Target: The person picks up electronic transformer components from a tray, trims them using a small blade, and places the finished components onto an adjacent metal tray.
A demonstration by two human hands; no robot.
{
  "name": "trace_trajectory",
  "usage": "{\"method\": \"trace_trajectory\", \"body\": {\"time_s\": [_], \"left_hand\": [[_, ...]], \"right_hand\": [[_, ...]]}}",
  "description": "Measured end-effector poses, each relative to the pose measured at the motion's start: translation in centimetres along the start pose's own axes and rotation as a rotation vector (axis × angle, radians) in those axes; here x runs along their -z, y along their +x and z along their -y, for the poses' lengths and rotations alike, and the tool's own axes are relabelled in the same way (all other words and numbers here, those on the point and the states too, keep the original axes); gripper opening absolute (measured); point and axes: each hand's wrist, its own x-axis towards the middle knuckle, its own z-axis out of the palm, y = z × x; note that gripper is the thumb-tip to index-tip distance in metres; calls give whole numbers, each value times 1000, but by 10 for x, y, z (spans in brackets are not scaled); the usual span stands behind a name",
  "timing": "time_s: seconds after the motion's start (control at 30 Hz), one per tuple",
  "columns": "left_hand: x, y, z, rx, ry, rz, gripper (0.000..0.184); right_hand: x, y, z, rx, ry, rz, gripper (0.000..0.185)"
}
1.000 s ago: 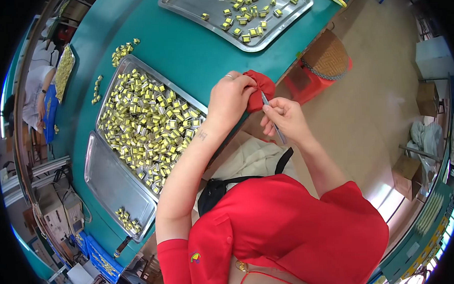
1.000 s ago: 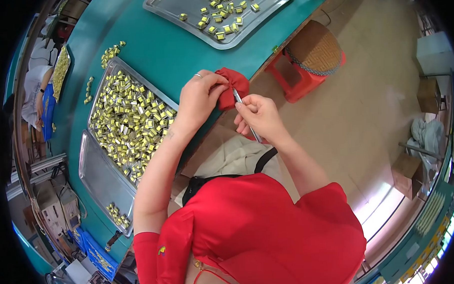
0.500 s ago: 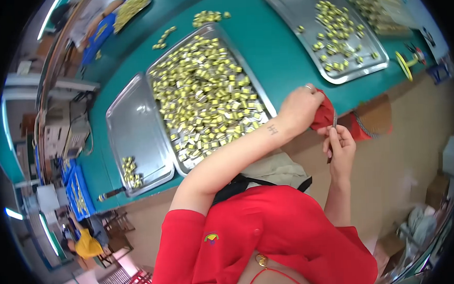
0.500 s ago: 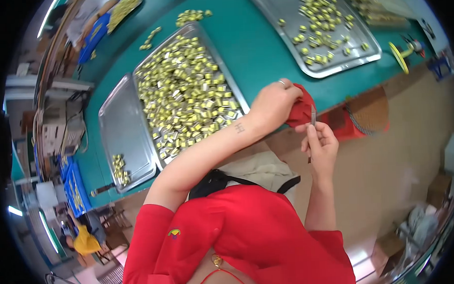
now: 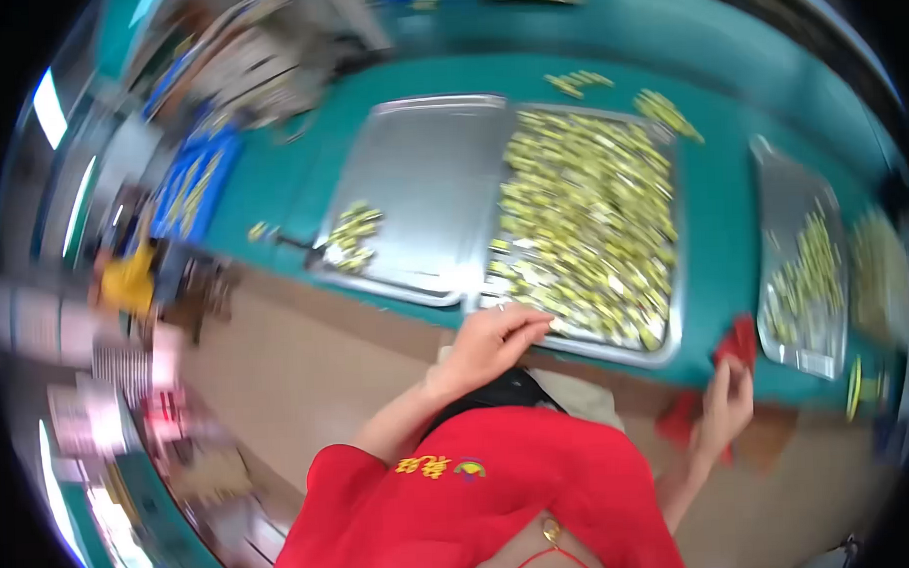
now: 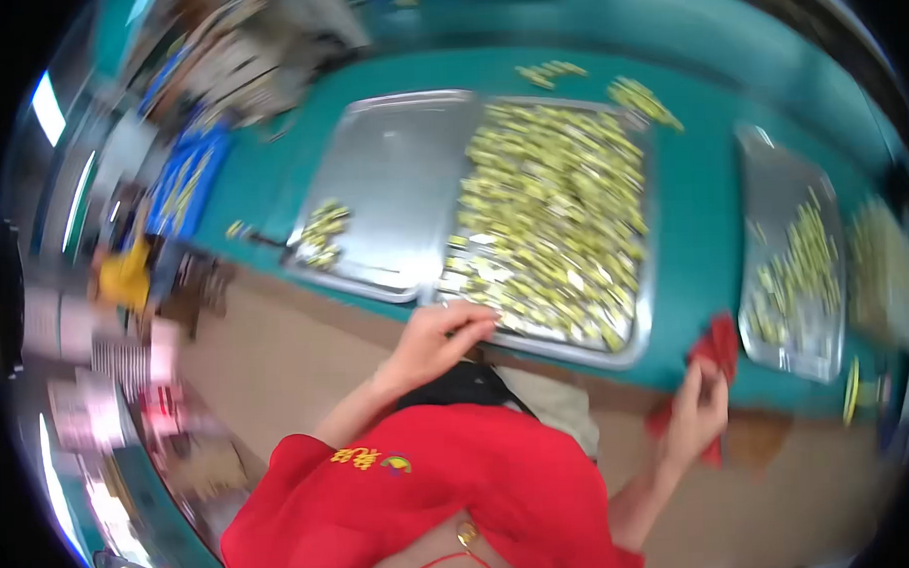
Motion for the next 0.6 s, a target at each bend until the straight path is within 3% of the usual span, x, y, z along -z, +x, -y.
{"method": "trace_trajectory", "body": {"time_s": [0.1,0.17,0.3,0.33,0.43,0.47,0.6], "left_hand": [[28,-43,22,233,-150,-198,15],[35,-65,31,242,-176,-297,17],[44,-94,49,270,-210,-284,25],[45,-99,53,277,-240,-295,25],[49,-113,71,227,-278,-346,25],[53,-118,73,227,-256,-366,25],[87,-135,71,209,-148,-520,24]], "right_hand": [[-17,5,-6,115,9,190,9],[-37,14,-4,119,-119,277,8],[-106,11,24,569,-305,540,8],[-121,5,38,570,-435,577,10],[-174,-9,55,821,-545,711,20],[-186,-6,57,937,-673,773,31],[-219,-16,61,948,-876,845,35]]}}
